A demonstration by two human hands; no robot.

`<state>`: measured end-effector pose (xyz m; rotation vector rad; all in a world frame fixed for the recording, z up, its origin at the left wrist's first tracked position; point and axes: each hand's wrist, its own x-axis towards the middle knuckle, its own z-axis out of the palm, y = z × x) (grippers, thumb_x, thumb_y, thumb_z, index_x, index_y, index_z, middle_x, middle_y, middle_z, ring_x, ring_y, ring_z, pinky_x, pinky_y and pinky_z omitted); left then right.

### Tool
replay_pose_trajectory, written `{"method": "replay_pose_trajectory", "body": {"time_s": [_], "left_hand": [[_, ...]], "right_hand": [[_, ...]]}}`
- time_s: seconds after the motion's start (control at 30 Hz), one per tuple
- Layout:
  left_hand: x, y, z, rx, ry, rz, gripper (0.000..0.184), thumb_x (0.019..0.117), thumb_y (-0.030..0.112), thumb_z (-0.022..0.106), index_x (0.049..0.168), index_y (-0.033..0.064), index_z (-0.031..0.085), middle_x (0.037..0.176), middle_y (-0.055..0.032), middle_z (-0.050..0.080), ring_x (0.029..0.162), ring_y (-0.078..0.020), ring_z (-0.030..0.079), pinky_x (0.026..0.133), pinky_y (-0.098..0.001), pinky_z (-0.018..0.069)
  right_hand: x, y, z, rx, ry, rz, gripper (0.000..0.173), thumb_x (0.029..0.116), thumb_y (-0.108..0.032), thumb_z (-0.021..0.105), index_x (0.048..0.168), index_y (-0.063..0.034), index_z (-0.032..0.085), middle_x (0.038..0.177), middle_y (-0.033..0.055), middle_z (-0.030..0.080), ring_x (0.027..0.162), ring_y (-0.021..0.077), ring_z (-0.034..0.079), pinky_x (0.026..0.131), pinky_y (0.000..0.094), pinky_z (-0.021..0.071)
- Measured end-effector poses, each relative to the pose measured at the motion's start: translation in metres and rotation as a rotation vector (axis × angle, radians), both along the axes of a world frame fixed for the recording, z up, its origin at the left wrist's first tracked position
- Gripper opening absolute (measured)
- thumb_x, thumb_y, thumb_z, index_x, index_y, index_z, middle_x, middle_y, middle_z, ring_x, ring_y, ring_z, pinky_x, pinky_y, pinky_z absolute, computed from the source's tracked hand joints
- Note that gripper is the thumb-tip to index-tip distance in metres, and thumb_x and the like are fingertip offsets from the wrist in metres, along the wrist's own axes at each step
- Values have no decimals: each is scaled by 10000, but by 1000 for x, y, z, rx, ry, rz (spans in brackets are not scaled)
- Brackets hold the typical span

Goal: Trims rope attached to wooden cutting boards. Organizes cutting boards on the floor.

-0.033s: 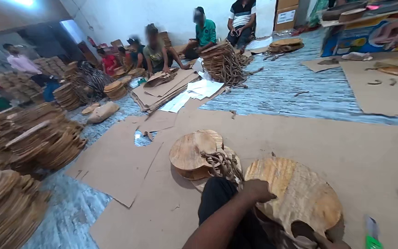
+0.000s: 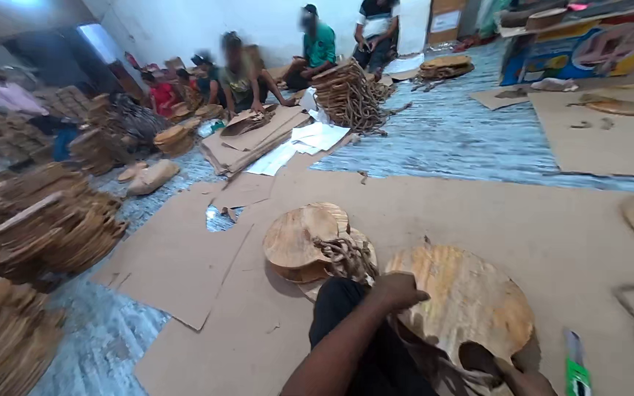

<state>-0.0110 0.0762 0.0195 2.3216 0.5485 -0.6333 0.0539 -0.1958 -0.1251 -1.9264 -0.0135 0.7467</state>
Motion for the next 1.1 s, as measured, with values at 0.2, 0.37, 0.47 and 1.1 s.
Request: {"method": "replay_pose_trajectory", "body": {"time_s": [0.2, 0.37, 0.47, 1.1], "left_hand": [[-63, 101, 31, 70, -677, 801, 428, 1072, 374, 534, 1355, 57, 584, 1240, -230, 661, 1081, -396, 661, 914, -589, 539], [-147, 183, -43, 327, -915, 1642, 632, 972, 308, 697, 1409, -95, 482, 1409, -367, 476, 1300, -492, 487, 1089, -574, 417], [-180, 198, -83, -27, -946, 1791, 781, 1017, 396, 646, 1531, -67, 282, 1437, -333, 458, 1245, -421, 512, 1009, -553, 460], [-203, 318, -101, -543, -284, 1399, 612, 1021, 614, 455, 1398, 138, 534, 1220, -191, 662, 1031, -341, 681, 793, -559, 579]], "right_hand": [[10, 0, 2, 389, 280, -326, 290, 1106, -338, 461, 1139, -72, 571, 808, 24, 694, 449, 24, 414, 404, 192, 336], [10, 5, 45, 558, 263, -365, 229, 1117, -284, 428, 1080, -106, 568, 801, 1, 677, 409, -20, 348, 368, 137, 285], [19, 31, 76, 629, 301, -236, 283, 1133, -313, 342, 1109, -116, 545, 875, -5, 678, 418, -33, 356, 371, 117, 306], [-13, 365, 107, -263, -171, 560, 787, 833, -571, 789, 1402, -83, 550, 1440, 208, 495, 1314, 402, 506, 1026, 586, 467]]}}
